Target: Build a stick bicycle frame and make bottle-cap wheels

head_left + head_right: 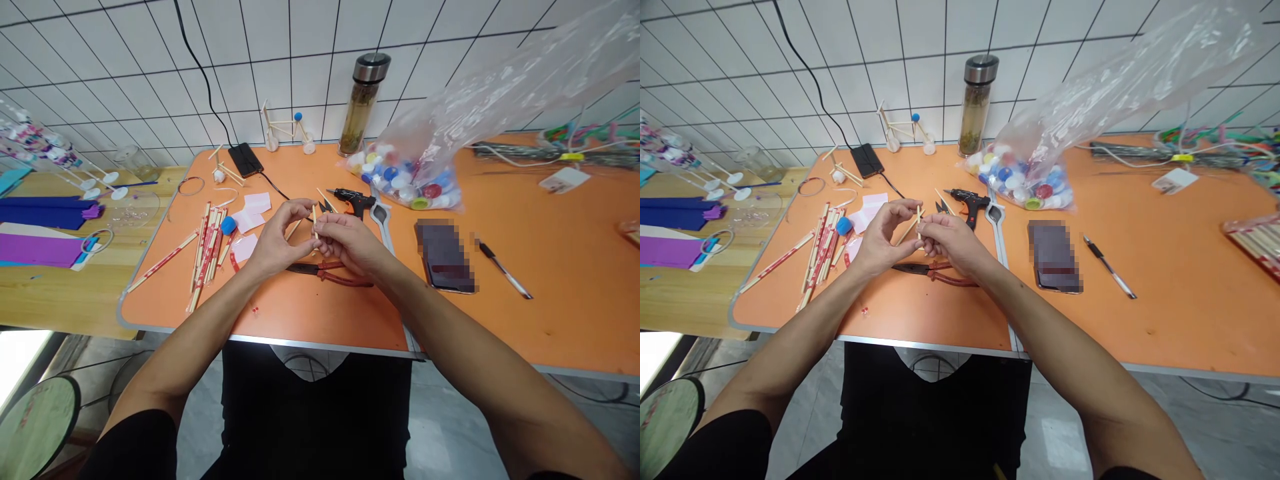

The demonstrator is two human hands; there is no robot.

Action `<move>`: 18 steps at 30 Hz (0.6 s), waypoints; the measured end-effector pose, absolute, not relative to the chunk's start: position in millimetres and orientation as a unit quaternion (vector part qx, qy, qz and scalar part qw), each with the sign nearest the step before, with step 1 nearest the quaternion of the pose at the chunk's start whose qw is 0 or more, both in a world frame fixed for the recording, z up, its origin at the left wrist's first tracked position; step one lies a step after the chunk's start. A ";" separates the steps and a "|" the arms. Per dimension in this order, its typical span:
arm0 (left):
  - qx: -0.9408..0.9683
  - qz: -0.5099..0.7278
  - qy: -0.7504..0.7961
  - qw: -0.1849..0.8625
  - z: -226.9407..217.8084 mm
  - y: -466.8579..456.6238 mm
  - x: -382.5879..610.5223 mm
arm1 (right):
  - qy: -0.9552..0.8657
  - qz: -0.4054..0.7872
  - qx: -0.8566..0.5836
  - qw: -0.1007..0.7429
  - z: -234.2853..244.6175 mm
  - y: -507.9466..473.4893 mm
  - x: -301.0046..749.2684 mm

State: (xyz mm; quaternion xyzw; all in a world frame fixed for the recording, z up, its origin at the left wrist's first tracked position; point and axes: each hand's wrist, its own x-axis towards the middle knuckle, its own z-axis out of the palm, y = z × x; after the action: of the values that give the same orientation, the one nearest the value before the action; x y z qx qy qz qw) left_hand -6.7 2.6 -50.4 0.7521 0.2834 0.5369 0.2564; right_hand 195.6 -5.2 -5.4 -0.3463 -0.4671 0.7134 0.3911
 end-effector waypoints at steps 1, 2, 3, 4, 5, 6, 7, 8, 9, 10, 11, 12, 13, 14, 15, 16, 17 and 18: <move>0.752 0.537 0.283 0.257 -50.5 2.7 -6.8 | -0.468 0.714 -0.346 0.390 -5.4 -5.1 196.0; 0.752 0.537 0.281 0.258 -50.8 2.9 -6.9 | -0.468 0.714 -0.346 0.389 -5.4 -5.1 196.5; 0.751 0.539 0.278 0.260 -51.0 3.3 -7.1 | -0.468 0.714 -0.346 0.389 -5.3 -5.2 197.0; 0.751 0.541 0.274 0.262 -51.3 3.7 -7.2 | -0.467 0.713 -0.346 0.391 -5.1 -5.3 197.4; 0.750 0.543 0.269 0.264 -51.6 4.1 -7.3 | -0.467 0.713 -0.347 0.392 -4.9 -5.5 197.8; 0.750 0.545 0.266 0.266 -51.8 4.4 -7.3 | -0.468 0.712 -0.346 0.393 -4.6 -5.6 198.1; 0.749 0.545 0.264 0.267 -52.0 4.5 -7.2 | -0.468 0.711 -0.346 0.393 -4.4 -5.8 198.4; 0.749 0.546 0.264 0.267 -52.2 4.6 -7.0 | -0.469 0.711 -0.346 0.393 -4.1 -5.9 198.7; 0.750 0.545 0.263 0.267 -52.3 4.4 -6.8 | -0.470 0.711 -0.346 0.393 -3.9 -6.0 198.9; 0.751 0.545 0.262 0.266 -52.3 4.2 -6.5 | -0.470 0.710 -0.346 0.393 -3.8 -6.1 199.2; 0.752 0.544 0.262 0.266 -52.4 3.9 -6.1 | -0.470 0.710 -0.346 0.394 -3.8 -6.1 199.4; 0.753 0.542 0.262 0.265 -52.3 3.6 -5.8 | -0.469 0.709 -0.346 0.397 -4.0 -6.0 199.7; 0.754 0.542 0.262 0.265 -52.2 3.1 -5.5 | -0.467 0.709 -0.347 0.399 -4.4 -5.9 199.9; 0.755 0.540 0.263 0.263 -51.8 2.6 -5.3 | -0.465 0.708 -0.348 0.401 -4.8 -5.8 200.1; 0.756 0.537 0.266 0.262 -51.2 1.9 -5.1 | -0.463 0.708 -0.349 0.403 -5.1 -5.6 200.3; 0.759 0.533 0.270 0.261 -50.4 1.0 -4.8 | -0.461 0.708 -0.349 0.405 -5.4 -5.4 200.4; 0.762 0.526 0.274 0.260 -49.4 0.1 -4.6 | -0.461 0.708 -0.348 0.406 -5.4 -5.2 200.5; 0.764 0.520 0.279 0.260 -48.3 -1.0 -4.2 | -0.460 0.708 -0.347 0.408 -5.2 -4.9 200.7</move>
State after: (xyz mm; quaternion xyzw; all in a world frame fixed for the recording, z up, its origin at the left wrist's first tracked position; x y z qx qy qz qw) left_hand -4.2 -1.0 -48.3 0.7642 0.2790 0.5199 0.2603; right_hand 200.7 -4.9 -5.2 -0.3474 -0.4602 0.7080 0.4078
